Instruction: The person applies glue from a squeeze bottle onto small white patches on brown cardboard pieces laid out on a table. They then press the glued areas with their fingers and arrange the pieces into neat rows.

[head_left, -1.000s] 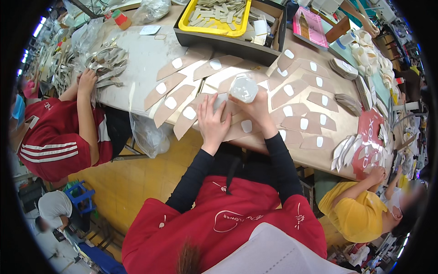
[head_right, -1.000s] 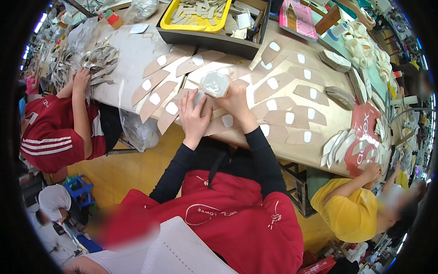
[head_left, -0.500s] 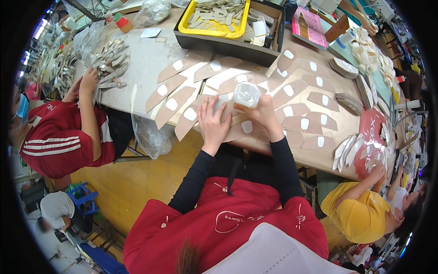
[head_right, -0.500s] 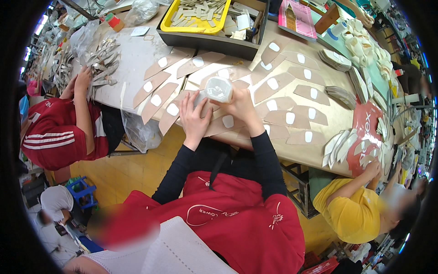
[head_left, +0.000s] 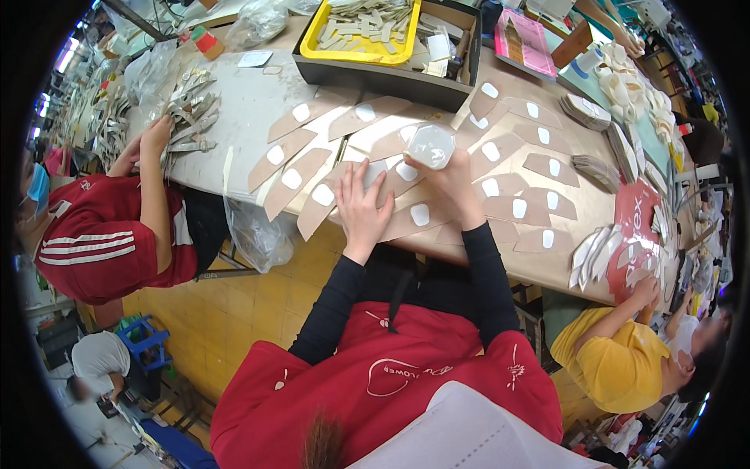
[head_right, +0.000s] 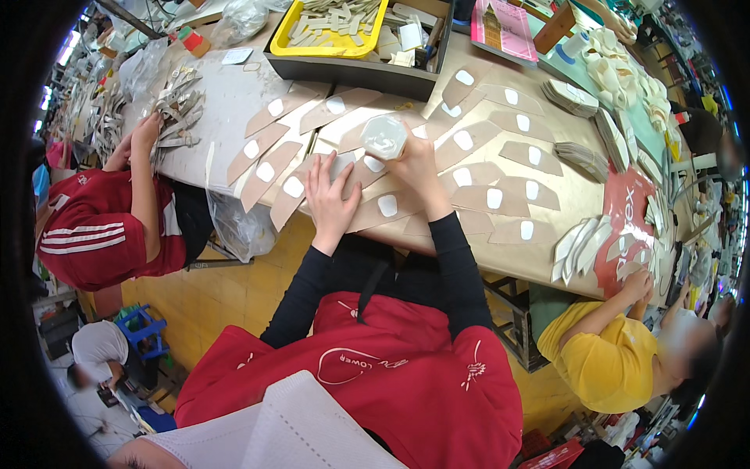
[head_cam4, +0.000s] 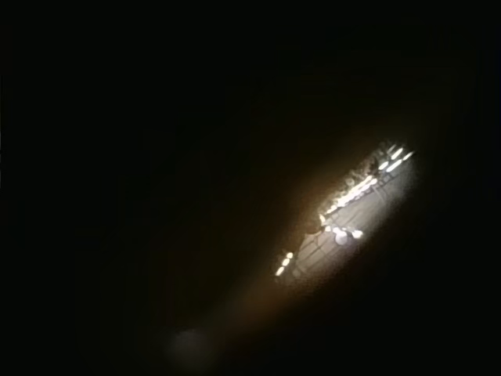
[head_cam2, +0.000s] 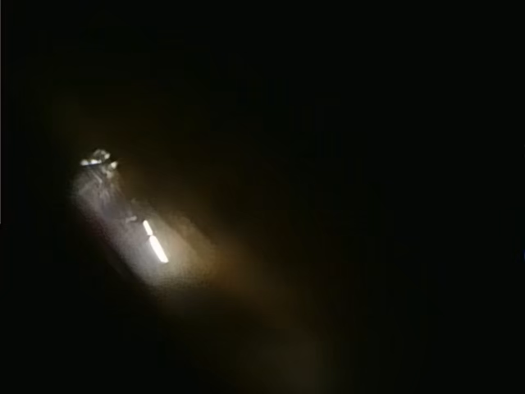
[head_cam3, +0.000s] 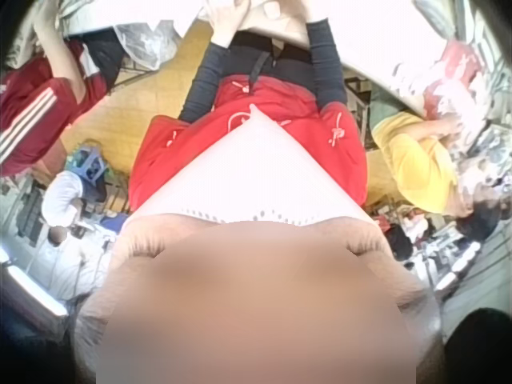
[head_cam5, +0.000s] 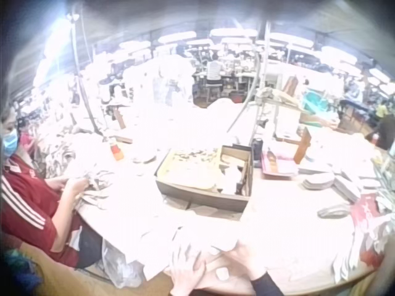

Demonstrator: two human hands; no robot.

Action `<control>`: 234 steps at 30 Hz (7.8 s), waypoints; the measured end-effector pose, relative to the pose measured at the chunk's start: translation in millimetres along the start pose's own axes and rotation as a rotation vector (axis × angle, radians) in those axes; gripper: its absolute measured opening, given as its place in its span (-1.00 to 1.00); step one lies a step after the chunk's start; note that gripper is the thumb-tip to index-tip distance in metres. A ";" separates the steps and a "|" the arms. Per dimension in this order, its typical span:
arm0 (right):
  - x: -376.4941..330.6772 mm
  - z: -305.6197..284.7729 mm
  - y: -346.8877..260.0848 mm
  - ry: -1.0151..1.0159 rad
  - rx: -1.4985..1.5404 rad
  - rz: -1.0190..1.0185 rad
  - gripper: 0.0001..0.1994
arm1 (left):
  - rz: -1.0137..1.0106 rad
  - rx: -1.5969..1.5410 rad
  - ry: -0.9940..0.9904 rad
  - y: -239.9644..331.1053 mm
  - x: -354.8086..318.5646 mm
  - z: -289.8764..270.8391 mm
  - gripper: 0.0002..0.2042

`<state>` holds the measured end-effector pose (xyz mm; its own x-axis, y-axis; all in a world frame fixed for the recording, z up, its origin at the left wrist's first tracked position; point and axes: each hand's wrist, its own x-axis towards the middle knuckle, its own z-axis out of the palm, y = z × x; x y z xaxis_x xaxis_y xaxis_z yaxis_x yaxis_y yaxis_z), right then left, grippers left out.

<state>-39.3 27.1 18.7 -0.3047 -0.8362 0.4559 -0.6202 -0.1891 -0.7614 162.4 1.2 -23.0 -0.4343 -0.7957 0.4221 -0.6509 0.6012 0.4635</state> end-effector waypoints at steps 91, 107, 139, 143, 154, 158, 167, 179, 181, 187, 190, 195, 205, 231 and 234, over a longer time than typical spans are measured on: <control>-22.4 -6.0 -33.3 0.132 0.124 0.217 -0.60 | 0.229 -0.433 -0.190 -4.0 5.6 -3.8 -0.89; -25.1 -5.4 -22.6 0.108 -0.015 0.147 -0.52 | 0.209 -0.446 -0.152 -0.9 4.7 -4.1 -0.87; -32.2 -32.1 -13.6 -0.089 0.111 0.080 -0.60 | 0.175 -0.421 -0.168 0.4 4.7 -4.6 -0.88; -32.8 -36.4 -11.2 -0.061 0.147 0.138 -0.60 | 0.198 -0.426 -0.153 -1.1 5.1 -4.8 -0.89; -31.7 -35.5 -12.1 -0.052 0.076 0.068 -0.63 | 0.180 -0.431 -0.170 0.3 4.9 -5.7 -0.89; -31.3 -38.8 -12.5 -0.027 0.134 0.142 -0.66 | 0.180 -0.424 -0.172 0.9 5.3 -6.1 -0.89; -24.8 -19.4 -9.0 -0.014 0.098 0.136 -0.58 | 0.203 -0.434 -0.159 0.6 6.1 -6.7 -0.89; -19.2 -4.8 -15.9 0.037 0.030 0.106 -0.58 | 0.165 -0.430 -0.154 4.3 6.6 -7.8 -0.90; -16.3 -6.2 -17.1 0.064 0.021 0.148 -0.57 | 0.164 -0.419 -0.148 4.1 6.5 -8.1 -0.90; -22.4 4.8 -24.9 0.010 -0.002 0.018 -0.46 | 0.184 -0.395 -0.103 5.7 6.0 -5.4 -0.93; -21.6 6.2 -23.1 0.052 0.025 0.104 -0.47 | 0.179 -0.405 -0.126 4.3 5.3 -6.7 -0.92; -25.6 -12.7 -20.5 0.121 -0.080 0.136 -0.53 | 0.162 -0.415 -0.146 4.4 5.8 -8.1 -0.93; -96.1 -113.2 -30.1 0.476 0.309 0.340 -0.51 | 0.173 -0.433 -0.121 3.8 3.7 -9.3 -0.88; -85.2 -61.5 -34.0 0.248 0.408 0.392 -0.62 | 0.006 -0.097 -0.113 -6.4 25.0 -17.0 -0.77; -45.2 -29.4 -24.2 0.070 0.129 0.193 -0.66 | -0.069 -0.179 -0.160 -10.3 28.6 -19.3 -0.76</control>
<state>-31.7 84.6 30.0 -0.4610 -0.8265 0.3232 -0.4489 -0.0970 -0.8883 168.7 -26.3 -0.7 -0.4950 -0.8282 0.2628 -0.5678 0.5372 0.6237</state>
